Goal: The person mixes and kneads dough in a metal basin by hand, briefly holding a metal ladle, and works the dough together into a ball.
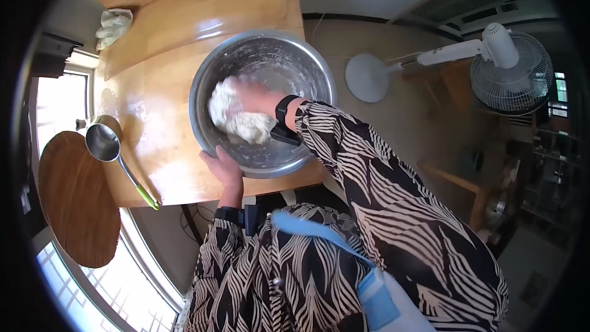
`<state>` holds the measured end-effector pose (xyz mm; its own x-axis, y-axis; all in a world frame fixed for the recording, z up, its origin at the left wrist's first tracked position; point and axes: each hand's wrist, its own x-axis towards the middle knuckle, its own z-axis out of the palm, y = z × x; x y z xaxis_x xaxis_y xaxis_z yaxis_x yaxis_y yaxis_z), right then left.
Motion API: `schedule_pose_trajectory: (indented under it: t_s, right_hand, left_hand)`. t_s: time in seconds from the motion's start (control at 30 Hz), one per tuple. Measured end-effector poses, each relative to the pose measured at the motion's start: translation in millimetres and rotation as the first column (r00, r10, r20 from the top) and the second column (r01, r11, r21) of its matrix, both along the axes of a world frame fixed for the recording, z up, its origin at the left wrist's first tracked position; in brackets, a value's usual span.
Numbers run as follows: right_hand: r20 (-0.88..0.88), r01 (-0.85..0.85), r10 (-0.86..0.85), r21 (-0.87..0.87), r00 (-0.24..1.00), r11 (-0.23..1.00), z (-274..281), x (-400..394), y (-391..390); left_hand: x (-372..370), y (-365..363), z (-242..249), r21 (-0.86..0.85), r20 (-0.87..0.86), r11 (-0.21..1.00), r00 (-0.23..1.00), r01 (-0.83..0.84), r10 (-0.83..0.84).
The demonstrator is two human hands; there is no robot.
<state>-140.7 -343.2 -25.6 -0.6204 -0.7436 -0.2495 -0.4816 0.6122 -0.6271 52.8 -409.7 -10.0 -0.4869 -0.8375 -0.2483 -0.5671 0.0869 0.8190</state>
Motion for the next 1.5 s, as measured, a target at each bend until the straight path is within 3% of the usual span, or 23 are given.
schedule_pose_trajectory:
  t_s: [0.1,0.2,0.3,0.4,0.43,0.5,0.57,0.6,0.67,0.73,0.8,0.83,0.9,1.0,1.03,1.07,1.1,1.17,1.27,1.37,1.4,1.47,1.5]
  right_hand:
    - [-0.117,-0.394,0.390,-0.009,0.913,0.919,29.5,3.7,1.6]
    - [-0.078,-0.566,0.561,-0.066,0.824,0.822,4.9,-13.1,-0.8]
    - [-0.123,-0.252,0.249,-0.012,0.961,0.968,1.3,-33.0,10.4]
    - [0.005,0.177,-0.177,-0.058,0.984,0.983,-30.9,-36.7,32.4]
    - [-0.021,0.340,-0.343,-0.070,0.939,0.938,-33.9,-32.4,46.8]
    - [-0.076,0.432,-0.440,-0.103,0.895,0.896,-43.8,-20.3,81.1]
    - [0.423,0.764,-0.685,-0.027,0.593,0.644,-21.3,14.7,99.7]
    - [0.468,0.783,-0.718,0.084,0.515,0.616,-16.3,31.0,106.2]
    - [0.472,0.662,-0.699,0.277,0.537,0.696,-7.5,34.6,119.7]
    - [0.451,0.346,-0.535,0.438,0.714,0.830,10.1,27.3,129.3]
    - [0.129,0.071,-0.183,0.598,0.975,0.798,41.0,16.0,125.3]
    - [-0.010,-0.027,0.046,0.690,0.999,0.724,56.6,8.8,120.2]
    - [-0.186,0.081,0.002,0.441,0.983,0.894,75.3,-7.0,109.1]
    - [-0.382,0.025,0.024,0.125,0.924,0.992,47.0,-29.9,94.1]
    - [-0.437,-0.035,0.047,0.035,0.898,0.999,32.7,-28.4,89.5]
    - [-0.351,0.027,-0.010,0.045,0.936,0.999,20.5,-23.7,88.6]
    - [-0.265,0.089,-0.069,0.062,0.962,0.994,12.4,-17.2,87.8]
    - [-0.174,0.208,-0.185,0.122,0.967,0.971,10.6,-3.8,86.1]
    - [-0.081,0.343,-0.334,0.278,0.939,0.897,16.0,20.7,97.9]
    - [0.129,0.423,-0.474,0.294,0.871,0.857,5.8,28.4,127.1]
    - [0.231,0.398,-0.510,0.397,0.829,0.827,15.8,22.1,125.7]
    - [0.137,0.385,-0.451,0.342,0.882,0.857,30.4,14.6,122.3]
    - [0.090,0.376,-0.422,0.316,0.902,0.871,31.7,11.8,122.1]
  left_hand:
    - [4.2,3.9,-6.3,-0.059,0.029,0.997,0.998,-0.058,0.060]
    - [7.6,4.5,-4.0,0.042,-0.055,0.998,0.997,-0.053,0.055]
    - [6.2,5.8,-7.4,0.048,-0.024,0.994,0.995,-0.100,0.101]
    - [4.6,7.7,-14.6,0.029,-0.112,0.994,0.988,-0.105,0.108]
    - [3.8,8.0,-13.8,0.051,-0.132,0.994,0.986,-0.099,0.105]
    - [0.1,5.6,-3.5,0.091,-0.185,0.992,0.978,-0.086,0.101]
    - [1.4,3.0,-6.5,0.078,-0.137,0.995,0.988,-0.064,0.074]
    - [1.7,1.4,-7.8,0.071,-0.112,0.996,0.992,-0.051,0.059]
    - [0.2,-2.6,-2.1,0.091,-0.081,0.996,0.996,-0.014,0.022]
    - [-3.1,-5.9,8.1,0.104,-0.045,0.994,0.999,0.021,-0.016]
    - [-3.8,-10.2,18.3,0.109,0.003,0.993,0.998,0.054,-0.055]
    - [-0.9,-12.1,16.5,-0.079,0.044,0.992,0.994,0.102,-0.099]
    - [5.1,-11.8,14.0,-0.428,0.139,0.878,0.976,0.214,-0.170]
    - [10.7,-4.1,47.6,-0.585,0.039,0.702,0.879,0.406,-0.475]
    - [6.9,2.7,47.0,-0.499,-0.113,0.723,0.791,0.478,-0.601]
    - [3.4,22.6,51.3,0.025,-0.147,0.877,0.869,0.481,-0.472]
    - [4.0,40.3,13.7,0.269,-0.174,0.887,0.925,0.374,-0.338]
    - [-10.1,48.5,-51.3,0.484,-0.254,0.814,0.942,0.320,-0.219]
    - [-44.6,30.4,-35.8,0.600,-0.390,0.691,0.902,0.403,-0.187]
    - [-42.2,2.7,-62.1,0.386,-0.333,0.765,0.851,0.516,-0.406]
    - [-41.9,-9.8,0.4,0.123,-0.182,0.816,0.821,0.565,-0.541]
    - [-36.1,-33.0,15.9,-0.367,-0.238,0.811,0.796,0.456,-0.556]
    - [-30.9,-41.3,25.0,-0.455,-0.137,0.815,0.876,0.359,-0.463]
